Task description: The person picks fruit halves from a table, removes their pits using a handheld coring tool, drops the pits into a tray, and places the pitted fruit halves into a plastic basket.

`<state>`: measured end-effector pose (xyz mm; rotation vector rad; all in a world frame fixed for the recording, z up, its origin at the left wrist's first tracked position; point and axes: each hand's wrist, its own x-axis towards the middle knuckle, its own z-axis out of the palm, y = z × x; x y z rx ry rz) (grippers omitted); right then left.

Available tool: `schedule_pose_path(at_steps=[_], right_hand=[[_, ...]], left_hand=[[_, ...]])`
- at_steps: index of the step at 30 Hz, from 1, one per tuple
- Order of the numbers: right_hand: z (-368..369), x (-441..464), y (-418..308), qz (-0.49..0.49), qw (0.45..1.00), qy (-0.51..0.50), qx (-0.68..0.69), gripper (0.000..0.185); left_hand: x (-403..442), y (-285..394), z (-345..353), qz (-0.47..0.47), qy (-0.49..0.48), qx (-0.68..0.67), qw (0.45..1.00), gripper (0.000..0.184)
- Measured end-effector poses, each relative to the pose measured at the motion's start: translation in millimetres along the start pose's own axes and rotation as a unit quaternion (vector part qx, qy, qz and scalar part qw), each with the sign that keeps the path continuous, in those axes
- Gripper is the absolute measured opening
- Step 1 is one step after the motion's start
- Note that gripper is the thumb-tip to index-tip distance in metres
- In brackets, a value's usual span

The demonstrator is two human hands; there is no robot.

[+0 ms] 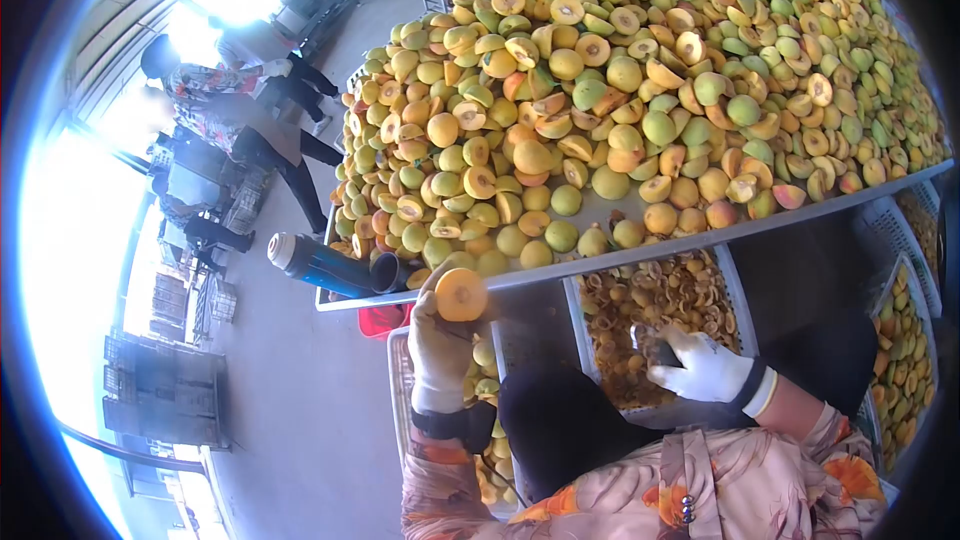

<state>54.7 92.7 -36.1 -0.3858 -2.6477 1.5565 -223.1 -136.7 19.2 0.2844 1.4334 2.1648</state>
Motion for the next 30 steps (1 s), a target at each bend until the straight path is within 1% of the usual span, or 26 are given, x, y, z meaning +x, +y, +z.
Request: schedule_pose_path(at_steps=[1, 3, 4, 5, 6, 7, 9, 10, 11, 12, 15, 16, 19, 21, 23, 24, 25, 26, 28, 30], right_hand=[[-1.9, 1.9, -16.3, -0.028, 1.000, 0.008, 0.001, 0.034], [-7.2, 0.6, -45.2, -0.083, 0.996, 0.010, 0.020, 0.031], [-4.4, -2.3, -55.4, -0.104, 0.993, 0.039, 0.030, 0.031], [-0.6, -5.3, -62.7, -0.125, 0.989, 0.066, 0.039, 0.031], [2.3, -7.7, -65.9, -0.150, 0.984, 0.091, 0.031, 0.031], [4.5, -12.1, -67.8, -0.148, 0.983, 0.107, 0.012, 0.031], [9.5, -21.7, -63.2, -0.154, 0.978, 0.138, -0.003, 0.032], [10.3, -27.0, -61.6, -0.150, 0.979, 0.141, -0.004, 0.031], [11.0, -31.8, -60.7, -0.147, 0.979, 0.144, -0.004, 0.031], [10.7, -37.5, -61.2, -0.146, 0.979, 0.145, -0.004, 0.031], [10.8, -57.7, -67.0, -0.130, 0.979, 0.157, 0.005, 0.032], [12.4, -61.1, -66.1, -0.137, 0.976, 0.167, 0.001, 0.033], [14.9, -69.6, -66.3, -0.150, 0.970, 0.191, 0.003, 0.037], [12.2, -74.7, -73.6, -0.153, 0.967, 0.202, 0.021, 0.039], [15.7, -75.7, -73.4, -0.120, 0.973, 0.196, 0.013, 0.038], [18.1, -75.5, -71.0, -0.116, 0.974, 0.193, -0.003, 0.038], [20.5, -75.2, -68.6, -0.112, 0.975, 0.190, -0.020, 0.037], [22.4, -74.6, -65.0, -0.120, 0.974, 0.187, -0.049, 0.036], [24.5, -75.8, -63.6, -0.136, 0.972, 0.185, -0.051, 0.035], [25.7, -77.1, -64.9, -0.150, 0.971, 0.188, 0.003, 0.034]], left_hand=[[-13.2, -9.9, 12.2, -0.019, -0.046, -0.033, 0.998, 0.055], [-41.5, -24.5, 51.3, -0.063, -0.053, -0.046, 0.996, 0.052], [-51.5, -34.8, 65.5, -0.062, -0.055, -0.044, 0.996, 0.053], [-63.3, -40.5, 89.7, -0.058, -0.029, -0.114, 0.991, 0.046], [-71.0, -54.4, 98.9, 0.021, -0.047, 0.031, 0.998, 0.044], [-77.7, -64.9, 106.9, 0.104, -0.064, 0.175, 0.977, 0.046], [-94.9, -72.7, 125.7, 0.123, -0.051, 0.193, 0.972, 0.045], [-101.5, -78.1, 133.8, 0.120, -0.055, 0.160, 0.978, 0.045], [-107.2, -78.1, 140.5, 0.079, -0.070, 0.062, 0.993, 0.047], [-113.0, -77.9, 147.2, 0.036, -0.076, -0.038, 0.996, 0.050], [-128.9, -76.2, 160.7, 0.032, -0.074, -0.039, 0.996, 0.052], [-129.6, -85.8, 162.3, 0.102, -0.100, -0.044, 0.989, 0.057], [-139.0, -81.8, 170.5, 0.104, -0.114, -0.018, 0.988, 0.065], [-147.5, -77.4, 177.8, 0.131, -0.096, 0.026, 0.986, 0.060], [-150.2, -76.7, 179.4, 0.163, -0.083, 0.090, 0.979, 0.057], [-151.2, -79.6, 180.5, 0.177, -0.067, 0.087, 0.978, 0.051], [-151.6, -79.3, 181.5, 0.186, -0.061, 0.089, 0.977, 0.049], [-151.8, -78.9, 182.9, 0.193, -0.055, 0.091, 0.975, 0.048], [-154.7, -73.5, 185.9, 0.203, -0.046, 0.112, 0.972, 0.047], [-159.3, -61.7, 188.1, 0.207, -0.039, 0.151, 0.966, 0.047]])
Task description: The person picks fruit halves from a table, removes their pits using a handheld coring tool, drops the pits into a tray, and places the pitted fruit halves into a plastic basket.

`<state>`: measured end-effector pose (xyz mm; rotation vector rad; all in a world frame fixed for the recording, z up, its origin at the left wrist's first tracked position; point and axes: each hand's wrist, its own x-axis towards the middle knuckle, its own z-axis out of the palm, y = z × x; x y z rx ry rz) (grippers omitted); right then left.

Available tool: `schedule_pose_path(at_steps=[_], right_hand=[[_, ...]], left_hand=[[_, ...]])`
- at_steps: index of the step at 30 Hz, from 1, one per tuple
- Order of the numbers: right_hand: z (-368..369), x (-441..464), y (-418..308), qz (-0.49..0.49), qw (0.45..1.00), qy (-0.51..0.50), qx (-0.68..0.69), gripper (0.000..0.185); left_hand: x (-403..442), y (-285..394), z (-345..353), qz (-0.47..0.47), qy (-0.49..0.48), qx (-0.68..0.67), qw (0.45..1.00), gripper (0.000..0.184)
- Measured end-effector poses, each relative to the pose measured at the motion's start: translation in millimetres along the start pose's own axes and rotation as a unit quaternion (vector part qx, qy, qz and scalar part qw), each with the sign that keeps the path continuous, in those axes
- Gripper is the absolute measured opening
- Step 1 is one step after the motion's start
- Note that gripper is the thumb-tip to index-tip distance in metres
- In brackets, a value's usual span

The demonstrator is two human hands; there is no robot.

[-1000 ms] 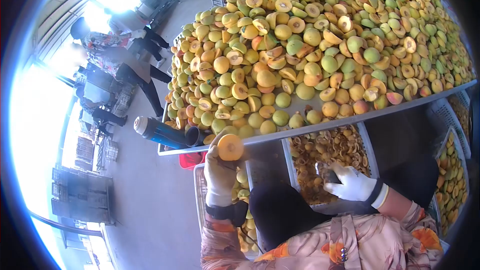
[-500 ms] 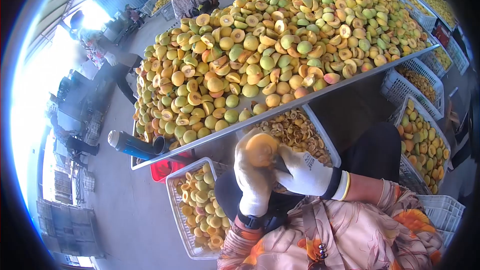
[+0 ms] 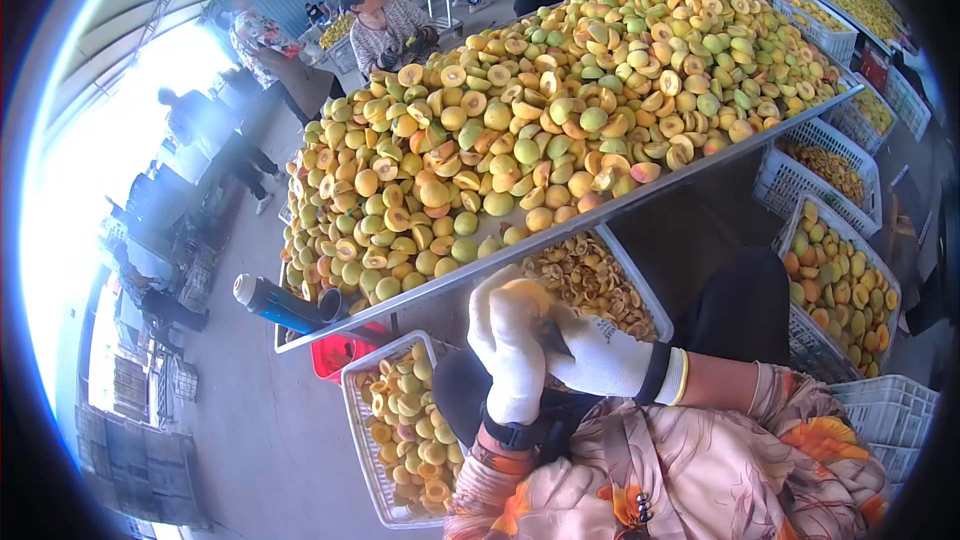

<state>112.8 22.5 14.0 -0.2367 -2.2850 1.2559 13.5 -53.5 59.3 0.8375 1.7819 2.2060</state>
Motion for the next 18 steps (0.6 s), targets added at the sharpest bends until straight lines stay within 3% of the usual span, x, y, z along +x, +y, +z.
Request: schedule_pose_path(at_steps=[3, 6, 9, 10, 13, 15, 18], right_hand=[[-5.0, 0.8, -7.1, -0.018, 0.998, -0.008, 0.059, 0.035], [-21.9, 7.9, -19.9, 0.045, 0.986, -0.090, 0.132, 0.035], [-37.4, 19.7, -20.5, -0.047, 0.982, -0.129, 0.129, 0.037], [-38.4, 21.1, -18.6, -0.014, 0.975, -0.142, 0.168, 0.039], [-42.0, 24.9, -11.1, 0.030, 0.980, -0.178, 0.089, 0.041], [-45.3, 28.0, -9.5, 0.011, 0.978, -0.179, 0.107, 0.042], [-43.0, 28.7, -4.4, 0.012, 0.975, -0.168, 0.143, 0.041]], left_hand=[[4.4, -2.9, -2.5, -0.034, 0.002, -0.020, 0.999, 0.052], [9.2, -4.3, -9.3, -0.069, -0.056, -0.098, 0.991, 0.046], [15.9, -4.5, -6.2, -0.078, -0.076, -0.067, 0.992, 0.045], [17.0, -6.0, -4.3, -0.078, -0.067, -0.088, 0.991, 0.044], [16.6, -14.4, 3.4, -0.066, -0.038, -0.119, 0.990, 0.048], [18.2, -20.4, 7.4, -0.041, -0.021, -0.100, 0.994, 0.055], [19.5, -14.7, 13.7, -0.105, 0.001, -0.136, 0.985, 0.055]])
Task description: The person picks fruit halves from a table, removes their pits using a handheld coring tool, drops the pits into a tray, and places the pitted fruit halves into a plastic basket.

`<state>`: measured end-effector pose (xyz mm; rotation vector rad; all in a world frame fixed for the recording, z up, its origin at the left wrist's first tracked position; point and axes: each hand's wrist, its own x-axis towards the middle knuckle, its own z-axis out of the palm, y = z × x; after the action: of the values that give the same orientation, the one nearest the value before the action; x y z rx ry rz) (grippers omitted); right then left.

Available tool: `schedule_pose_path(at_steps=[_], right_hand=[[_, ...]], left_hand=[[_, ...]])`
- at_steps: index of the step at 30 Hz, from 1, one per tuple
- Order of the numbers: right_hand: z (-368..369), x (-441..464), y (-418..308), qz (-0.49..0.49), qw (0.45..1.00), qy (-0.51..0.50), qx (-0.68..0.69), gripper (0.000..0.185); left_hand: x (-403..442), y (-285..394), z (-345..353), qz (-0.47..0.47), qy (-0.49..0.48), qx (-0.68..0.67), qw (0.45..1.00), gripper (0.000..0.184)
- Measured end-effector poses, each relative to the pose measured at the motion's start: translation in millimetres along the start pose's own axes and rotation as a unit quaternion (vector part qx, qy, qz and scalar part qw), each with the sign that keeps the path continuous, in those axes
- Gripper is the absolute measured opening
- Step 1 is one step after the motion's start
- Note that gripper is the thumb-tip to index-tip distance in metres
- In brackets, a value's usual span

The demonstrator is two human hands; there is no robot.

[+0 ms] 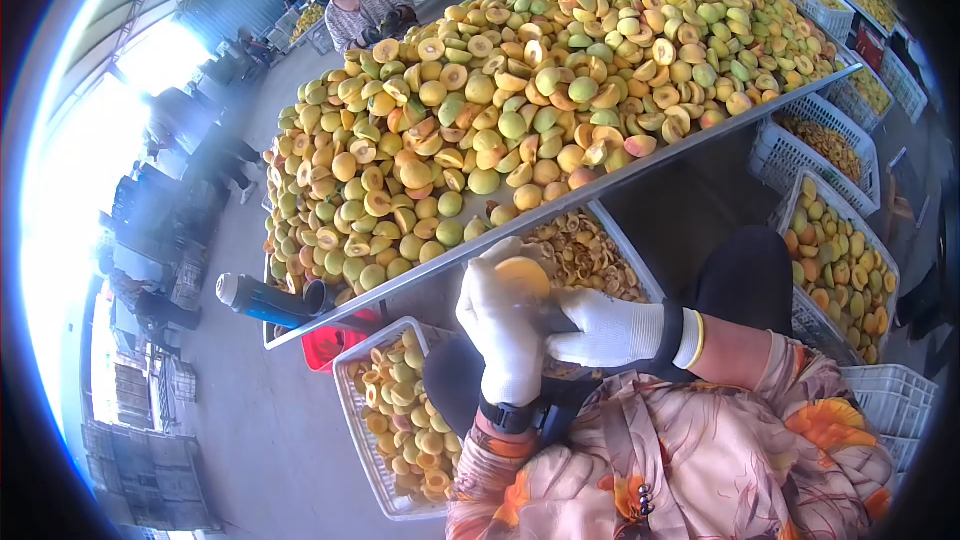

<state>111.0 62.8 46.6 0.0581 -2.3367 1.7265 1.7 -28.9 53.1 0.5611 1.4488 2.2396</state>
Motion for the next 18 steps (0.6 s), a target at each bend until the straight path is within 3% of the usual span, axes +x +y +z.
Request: schedule_pose_path(at_steps=[3, 6, 8, 11, 13, 14, 18], right_hand=[[-3.7, 1.1, 0.0, 0.012, 1.000, 0.006, -0.003, 0.041], [-7.8, -0.9, 2.6, 0.041, 0.999, 0.004, -0.021, 0.041], [-9.4, -0.2, 8.0, 0.039, 0.998, -0.003, -0.043, 0.041], [-7.6, 3.2, 14.1, -0.012, 1.000, 0.012, 0.004, 0.041], [1.0, 4.9, 29.8, -0.097, 0.992, 0.073, 0.018, 0.025], [6.8, 5.1, 45.1, -0.100, 0.991, 0.085, 0.001, 0.027], [18.6, -2.8, 44.2, -0.042, 0.983, 0.163, -0.076, 0.033]], left_hand=[[2.4, -2.6, 1.1, -0.031, 0.010, -0.014, 0.999, 0.055], [6.0, -6.1, 0.4, 0.046, -0.032, 0.060, 0.997, 0.055], [6.3, -6.4, 2.2, 0.030, -0.032, 0.058, 0.997, 0.055], [7.5, -7.7, 1.3, -0.009, -0.022, 0.018, 1.000, 0.054], [7.5, -14.1, 9.3, -0.024, -0.024, -0.015, 0.999, 0.055], [7.0, -16.5, 11.0, -0.020, -0.024, -0.022, 0.999, 0.057], [4.8, -14.2, 4.3, 0.086, -0.050, 0.088, 0.991, 0.063]])
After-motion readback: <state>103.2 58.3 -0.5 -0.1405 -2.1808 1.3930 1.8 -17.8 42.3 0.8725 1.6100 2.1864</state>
